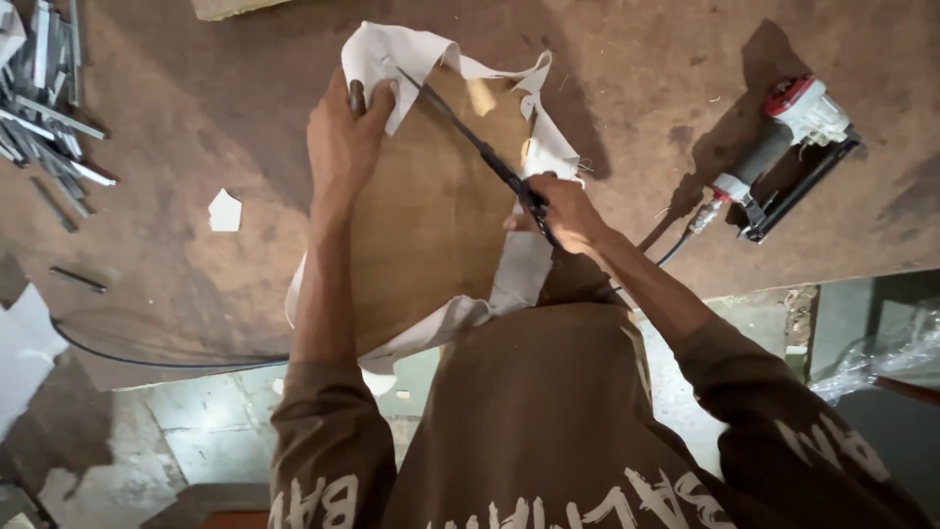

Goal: The person covers a wooden board with white fabric, using scissors to trim the excess and a staple gun to secure the fabric to the back of the board.

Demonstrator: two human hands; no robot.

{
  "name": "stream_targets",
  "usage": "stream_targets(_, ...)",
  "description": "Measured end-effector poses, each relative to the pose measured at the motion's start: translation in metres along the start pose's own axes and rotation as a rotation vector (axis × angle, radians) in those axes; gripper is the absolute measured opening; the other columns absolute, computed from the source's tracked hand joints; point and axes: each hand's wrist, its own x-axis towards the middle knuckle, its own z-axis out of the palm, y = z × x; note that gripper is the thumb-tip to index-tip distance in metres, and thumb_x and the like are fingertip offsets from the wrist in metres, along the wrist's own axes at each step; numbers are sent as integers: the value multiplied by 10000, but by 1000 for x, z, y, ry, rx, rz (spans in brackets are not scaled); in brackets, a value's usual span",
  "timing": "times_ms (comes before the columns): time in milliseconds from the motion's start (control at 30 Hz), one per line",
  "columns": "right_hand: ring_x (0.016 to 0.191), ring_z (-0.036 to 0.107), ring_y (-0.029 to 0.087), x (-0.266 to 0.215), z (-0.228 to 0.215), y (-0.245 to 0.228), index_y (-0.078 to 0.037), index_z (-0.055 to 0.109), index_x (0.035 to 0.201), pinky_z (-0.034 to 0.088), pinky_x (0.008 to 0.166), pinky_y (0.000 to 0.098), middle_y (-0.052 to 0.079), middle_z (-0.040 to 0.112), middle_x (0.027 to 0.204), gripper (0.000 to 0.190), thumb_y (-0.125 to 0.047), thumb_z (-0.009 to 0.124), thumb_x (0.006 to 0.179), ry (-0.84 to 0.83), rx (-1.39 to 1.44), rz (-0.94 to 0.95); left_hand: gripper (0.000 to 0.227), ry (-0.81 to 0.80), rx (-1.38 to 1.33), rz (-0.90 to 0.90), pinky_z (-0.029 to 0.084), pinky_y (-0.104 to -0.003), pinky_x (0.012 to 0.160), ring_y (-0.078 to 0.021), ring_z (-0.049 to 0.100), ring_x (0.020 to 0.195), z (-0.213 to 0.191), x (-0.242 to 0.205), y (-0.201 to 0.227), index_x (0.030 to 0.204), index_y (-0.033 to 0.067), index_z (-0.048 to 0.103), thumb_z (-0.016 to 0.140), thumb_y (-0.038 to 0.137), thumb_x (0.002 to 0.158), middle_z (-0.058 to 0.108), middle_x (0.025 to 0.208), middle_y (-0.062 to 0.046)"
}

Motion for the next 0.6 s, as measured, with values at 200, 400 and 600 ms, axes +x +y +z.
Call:
stream_targets(200, 665, 621, 344, 10, -17, -27, -15, 596, 796, 496, 611, 453, 145, 596, 706, 640, -566, 910, 711, 259, -223, -189, 368, 54, -25, 76, 537, -396, 657, -253, 708, 696, 3, -7, 7, 1144, 60, 666, 690, 379, 962, 728, 822, -121)
stream_targets(400, 619, 616, 277, 7, -14, -19, -26, 624, 753, 509, 559, 413, 94, 597, 683, 587, -538, 909, 764, 381, -326, -268, 372, 45, 52, 29, 512, -398, 639, -268, 657, 642, 3, -8, 12, 1094, 44, 663, 719, 390, 969, 699, 772, -136)
stream_targets(600, 666, 615, 210, 5, -28, -19, -77, 659, 803, 488, 539, 356, 39, 615, 778, 446, -455, 896, 819, 442, -659, -457, 358, 24, 75, -9, 491, -410, 628, -293, 628, 619, 0, -8, 17, 1095, 48, 678, 709, 381, 968, 675, 737, -150)
